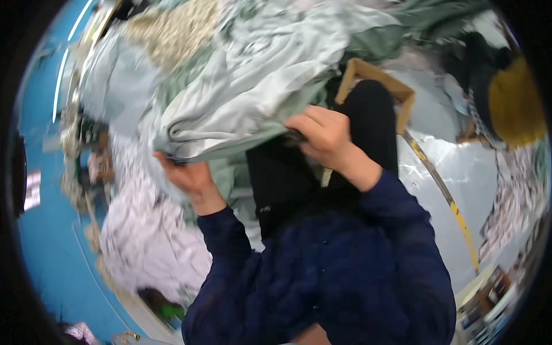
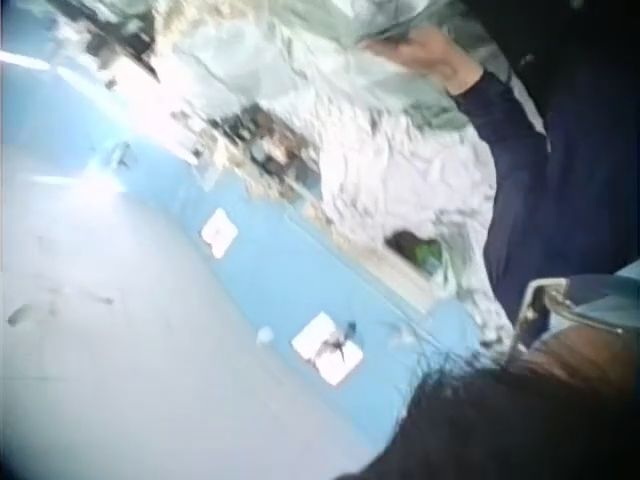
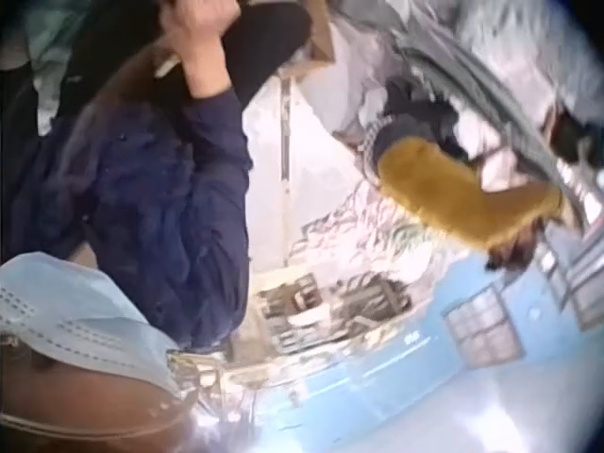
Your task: Trimming excess threads from green and white fabric pieces using a small pair of snips.
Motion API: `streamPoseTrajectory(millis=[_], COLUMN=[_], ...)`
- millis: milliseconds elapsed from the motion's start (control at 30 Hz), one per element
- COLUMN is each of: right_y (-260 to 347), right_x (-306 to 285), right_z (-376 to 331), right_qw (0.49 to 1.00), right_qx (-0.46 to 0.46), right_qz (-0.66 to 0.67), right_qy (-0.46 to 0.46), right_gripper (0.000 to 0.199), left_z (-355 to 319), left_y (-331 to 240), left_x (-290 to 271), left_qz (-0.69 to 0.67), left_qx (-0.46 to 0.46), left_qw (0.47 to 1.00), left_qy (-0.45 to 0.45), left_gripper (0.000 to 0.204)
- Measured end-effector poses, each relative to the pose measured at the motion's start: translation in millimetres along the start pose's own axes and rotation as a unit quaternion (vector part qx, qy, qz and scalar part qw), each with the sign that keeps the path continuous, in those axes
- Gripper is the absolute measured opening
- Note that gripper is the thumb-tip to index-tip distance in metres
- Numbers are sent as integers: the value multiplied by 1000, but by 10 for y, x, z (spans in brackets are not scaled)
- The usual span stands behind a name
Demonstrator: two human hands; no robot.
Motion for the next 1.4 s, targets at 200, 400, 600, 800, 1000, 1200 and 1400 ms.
streamPoseTrajectory(millis=[200,400,600,800,1000,1200,1400], right_y=[115,14,-55,-313,-59,-265,-597], right_x=[327,398,688,801,404,236,411], right_z=[-1123,-1233,-1141,-1345,-771,-443,-498], right_qw=[960,943,927,894,971,918,898], right_qx=[121,243,272,331,178,297,320], right_qz=[40,144,205,196,140,218,230], right_qy=[249,177,160,229,70,147,195], right_gripper=[34,25,20,15,15,12,13], left_z=[-1208,-1303,-835,-549,-697,-842,-755], left_y=[79,132,381,374,53,-385,-283], left_x=[-1643,-1137,-669,-1306,-1035,-553,-776], left_qz=[145,564,751,765,606,589,550], left_qx=[-262,-31,131,20,197,109,-45], left_qw=[907,809,627,633,770,799,833], left_qy=[-297,-162,161,118,29,45,46], left_gripper=[29,25,25,23,8,7,11])
Point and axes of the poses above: each hand's wrist, its own z-axis towards the middle knuckle, its own x-axis out of the palm, y = z × x, the point moved 3 cm from there along z, towards the middle knuckle, and after that the axes turned 3 degrees about -z, right-handed, at the moved point
